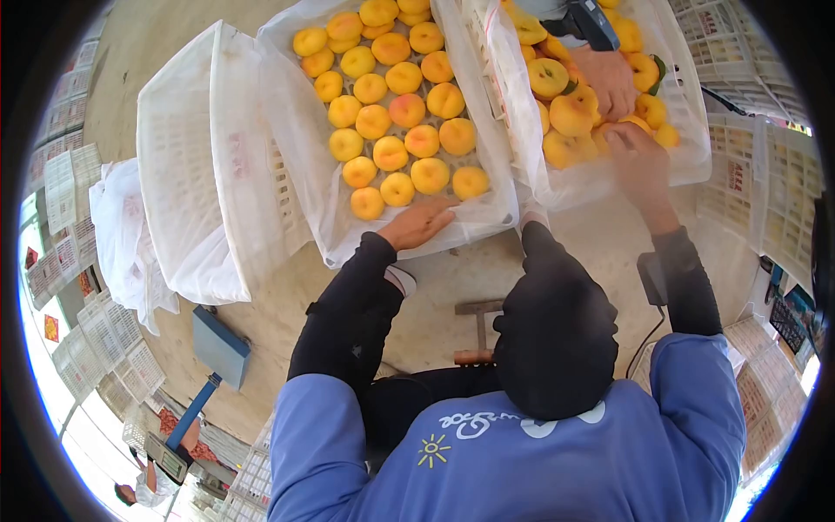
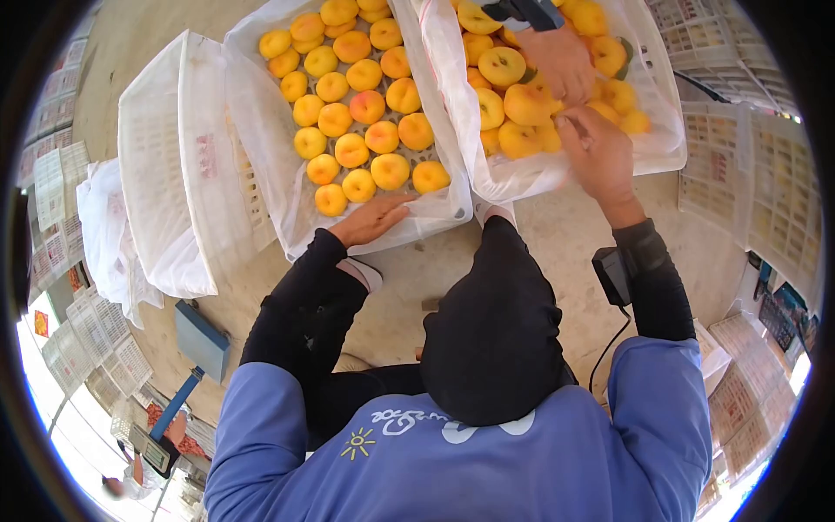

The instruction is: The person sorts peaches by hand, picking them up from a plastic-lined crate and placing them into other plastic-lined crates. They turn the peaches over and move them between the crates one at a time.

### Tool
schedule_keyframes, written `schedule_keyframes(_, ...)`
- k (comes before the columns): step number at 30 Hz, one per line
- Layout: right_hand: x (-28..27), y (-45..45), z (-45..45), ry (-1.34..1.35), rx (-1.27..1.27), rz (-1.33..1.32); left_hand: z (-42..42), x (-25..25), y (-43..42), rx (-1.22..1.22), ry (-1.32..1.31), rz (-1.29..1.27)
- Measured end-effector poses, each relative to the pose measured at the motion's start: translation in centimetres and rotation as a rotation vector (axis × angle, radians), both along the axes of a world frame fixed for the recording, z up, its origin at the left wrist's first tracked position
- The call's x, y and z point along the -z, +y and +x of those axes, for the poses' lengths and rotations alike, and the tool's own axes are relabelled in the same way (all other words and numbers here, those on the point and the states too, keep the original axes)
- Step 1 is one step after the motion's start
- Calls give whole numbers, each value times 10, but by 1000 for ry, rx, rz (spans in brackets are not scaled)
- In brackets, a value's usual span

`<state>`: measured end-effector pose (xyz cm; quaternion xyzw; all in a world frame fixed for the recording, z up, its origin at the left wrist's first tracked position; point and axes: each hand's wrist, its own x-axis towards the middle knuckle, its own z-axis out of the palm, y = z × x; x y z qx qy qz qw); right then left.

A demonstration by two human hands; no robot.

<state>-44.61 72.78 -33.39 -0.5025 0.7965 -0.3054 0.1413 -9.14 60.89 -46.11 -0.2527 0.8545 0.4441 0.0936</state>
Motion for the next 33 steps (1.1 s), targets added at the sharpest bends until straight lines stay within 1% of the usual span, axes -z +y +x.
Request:
schedule_keyframes(2,0,0,-2,20,-10,26,-9,20,10,76,-86,543)
schedule_keyframes(3,-2,1,-2,24,-7,31,-9,26,13,81,-83,547)
schedule_keyframes(5,-6,-1,0,-8,10,58,-7,35,15,56,-184,448)
schedule_keyframes(6,-5,-1,0,-6,10,59,-7,37,16,57,-181,449)
schedule_keyframes(8,-1,-1,0,16,44,45,-13,39,13,91,-304,371)
schedule_keyframes(11,0,0,-2,89,29,9,-20,37,8,207,-246,308)
schedule_keyframes(12,-2,1,-3,119,57,0,-21,44,10,237,-221,291)
schedule_keyframes(14,-4,2,-2,88,21,-39,-19,59,16,108,-249,274)
schedule_keyframes(15,-4,3,-3,107,38,-57,-23,48,20,124,-234,253)
schedule_keyframes(17,-3,2,-4,105,13,-50,-29,28,31,-80,-452,52)
schedule_keyframes(18,-1,2,-5,126,17,-68,-30,17,39,-78,-439,38)
schedule_keyframes(20,-3,3,-6,116,21,-60,-31,-2,55,-323,-257,-131)
schedule_keyframes(21,-2,4,-6,92,22,-39,-31,-10,60,-325,-253,-133)
schedule_keyframes(23,2,4,-6,63,38,-7,-30,-26,67,-483,-65,-168)
schedule_keyframes(25,-1,1,-11,38,52,19,-32,-40,64,-533,-26,-152)
schedule_keyframes(27,-6,-5,-17,-191,-11,290,-32,-54,55,-580,8,-129)
schedule_keyframes(28,1,-9,-24,-189,-18,291,-32,-59,46,-636,111,-131)
schedule_keyframes(29,15,-12,-33,-78,-141,341,-32,-66,39,-694,210,-131)
schedule_keyframes(30,21,-20,-37,31,-266,390,-33,-73,32,-706,202,-129)
schedule_keyframes(31,27,-29,-43,25,-282,395,-33,-80,24,-758,257,-101)
schedule_keyframes(32,24,-42,-47,55,-389,526,-34,-86,17,-811,308,-74)
schedule_keyframes(33,20,-53,-46,88,-497,656,-35,-90,14,-826,294,-74)
